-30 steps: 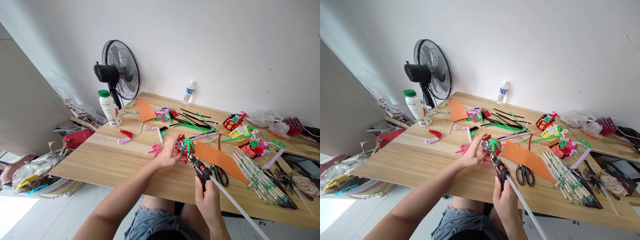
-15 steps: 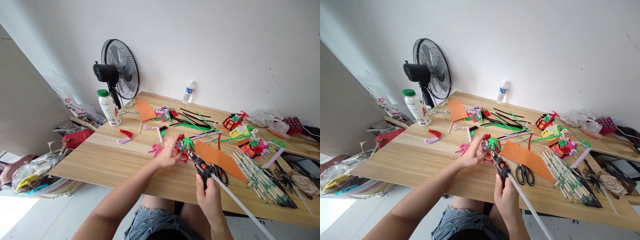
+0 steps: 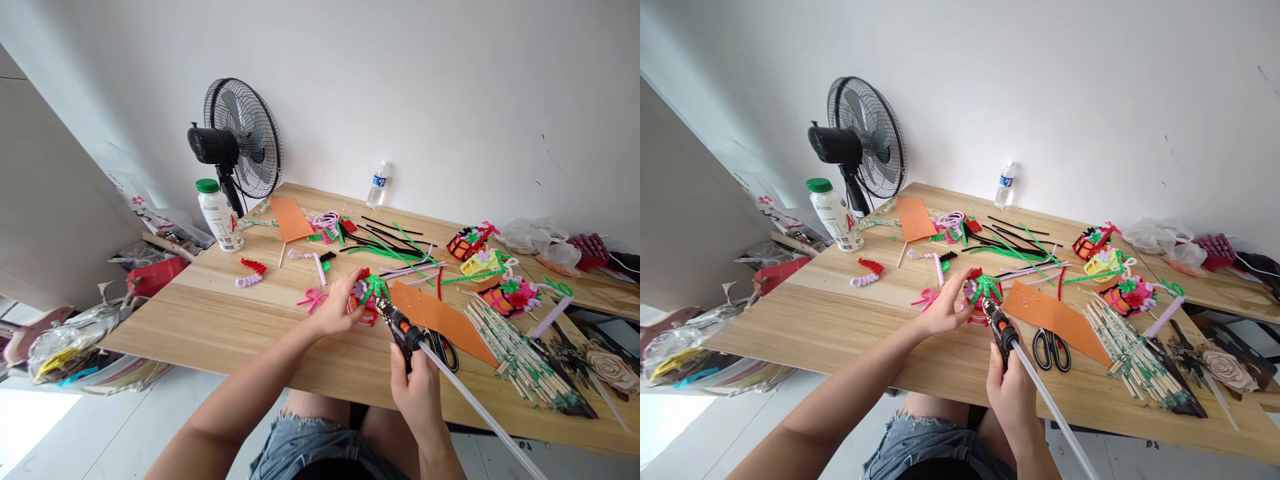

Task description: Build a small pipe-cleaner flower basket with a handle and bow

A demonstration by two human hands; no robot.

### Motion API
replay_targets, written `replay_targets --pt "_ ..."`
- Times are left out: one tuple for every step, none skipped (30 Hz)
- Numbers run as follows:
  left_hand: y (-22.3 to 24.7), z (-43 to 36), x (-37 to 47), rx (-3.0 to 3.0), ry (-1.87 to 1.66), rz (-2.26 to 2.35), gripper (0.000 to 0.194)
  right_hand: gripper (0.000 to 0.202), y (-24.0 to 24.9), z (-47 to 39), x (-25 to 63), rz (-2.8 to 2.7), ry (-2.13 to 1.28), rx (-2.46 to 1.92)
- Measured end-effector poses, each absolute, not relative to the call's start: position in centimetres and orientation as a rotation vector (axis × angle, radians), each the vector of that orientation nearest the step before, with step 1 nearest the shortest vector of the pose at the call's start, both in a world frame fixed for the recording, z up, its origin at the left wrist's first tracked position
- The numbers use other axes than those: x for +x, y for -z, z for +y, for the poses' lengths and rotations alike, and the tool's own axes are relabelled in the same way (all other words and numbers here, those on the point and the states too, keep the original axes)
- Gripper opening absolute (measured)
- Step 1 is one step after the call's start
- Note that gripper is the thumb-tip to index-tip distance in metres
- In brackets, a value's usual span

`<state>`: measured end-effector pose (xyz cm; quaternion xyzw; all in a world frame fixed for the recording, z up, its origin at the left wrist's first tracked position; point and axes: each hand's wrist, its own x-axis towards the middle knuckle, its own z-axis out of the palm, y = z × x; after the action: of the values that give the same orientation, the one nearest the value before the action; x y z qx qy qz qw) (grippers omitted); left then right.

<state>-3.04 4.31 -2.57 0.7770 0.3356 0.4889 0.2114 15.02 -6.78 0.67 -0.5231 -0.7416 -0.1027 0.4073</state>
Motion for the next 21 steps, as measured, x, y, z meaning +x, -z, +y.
replay_targets --pt "2.56 4.3 -3.05 2.159 -1.36 0.933 0.085 0.03 -0.69 -6.72 15.0 -1.875 0.26 -1.312" --pt "2.55 4.3 -3.05 2.161 -1.363 0.932 0.086 0.031 -0.7 -6.67 14.99 -1.881 0.259 -1.306" --pt "2.54 4.3 -3.06 2.164 -1.367 0.928 0.086 0.031 -0.7 -6.63 14.99 -1.886 0.26 -1.302" --pt "2.52 4.3 -3.06 2.166 -1.371 0.925 0.086 0.032 -0.69 -6.61 14.99 -1.889 0.26 -1.298" --pt "2.51 4.3 -3.07 2.168 -1.372 0.923 0.085 0.033 -0.69 -6.61 14.98 -1.891 0.258 -1.296" --pt "2.49 4.3 -3.07 2.168 -1.37 0.925 0.085 0.033 -0.68 -6.63 14.97 -1.892 0.253 -1.296" --pt "2.47 4.29 -3.07 2.167 -1.365 0.928 0.084 0.034 -0.67 -6.68 14.95 -1.891 0.247 -1.297" --pt "2.44 4.28 -3.07 2.166 -1.361 0.93 0.084 0.035 -0.67 -6.73 14.93 -1.89 0.24 -1.299" --pt "2.41 4.27 -3.06 2.164 -1.358 0.932 0.083 0.036 -0.68 -6.78 14.89 -1.889 0.233 -1.3" --pt "2.37 4.25 -3.06 2.163 -1.357 0.933 0.083 0.036 -0.69 -6.82 14.86 -1.888 0.227 -1.3" --pt "2.33 4.23 -3.06 2.163 -1.357 0.932 0.082 0.037 -0.69 -6.85 14.82 -1.886 0.224 -1.3" --pt "2.29 4.22 -3.07 2.163 -1.357 0.93 0.082 0.037 -0.7 -6.87 14.8 -1.885 0.225 -1.298" --pt "2.26 4.2 -3.07 2.164 -1.356 0.928 0.082 0.038 -0.7 -6.88 14.79 -1.884 0.23 -1.297" --pt "2.23 4.18 -3.08 2.164 -1.355 0.929 0.082 0.038 -0.69 -6.89 14.79 -1.884 0.238 -1.297" --pt "2.21 4.17 -3.09 2.166 -1.353 0.931 0.081 0.039 -0.67 -6.9 14.81 -1.886 0.247 -1.3" --pt "2.22 4.16 -3.1 2.167 -1.352 0.936 0.081 0.039 -0.64 -6.92 14.84 -1.889 0.255 -1.305" --pt "2.23 4.15 -3.1 2.168 -1.352 0.942 0.081 0.039 -0.6 -6.97 14.88 -1.892 0.262 -1.308" --pt "2.26 4.15 -3.11 2.169 -1.353 0.947 0.081 0.039 -0.56 -7.03 14.92 -1.896 0.267 -1.31" --pt "2.3 4.15 -3.11 2.169 -1.355 0.95 0.081 0.039 -0.5 -7.11 14.96 -1.9 0.269 -1.312" --pt "2.34 4.16 -3.11 2.171 -1.357 0.951 0.081 0.039 -0.44 -7.2 15.0 -1.902 0.268 -1.314" --pt "2.38 4.16 -3.11 2.173 -1.36 0.949 0.082 0.04 -0.38 -7.29 15.04 -1.903 0.265 -1.315"
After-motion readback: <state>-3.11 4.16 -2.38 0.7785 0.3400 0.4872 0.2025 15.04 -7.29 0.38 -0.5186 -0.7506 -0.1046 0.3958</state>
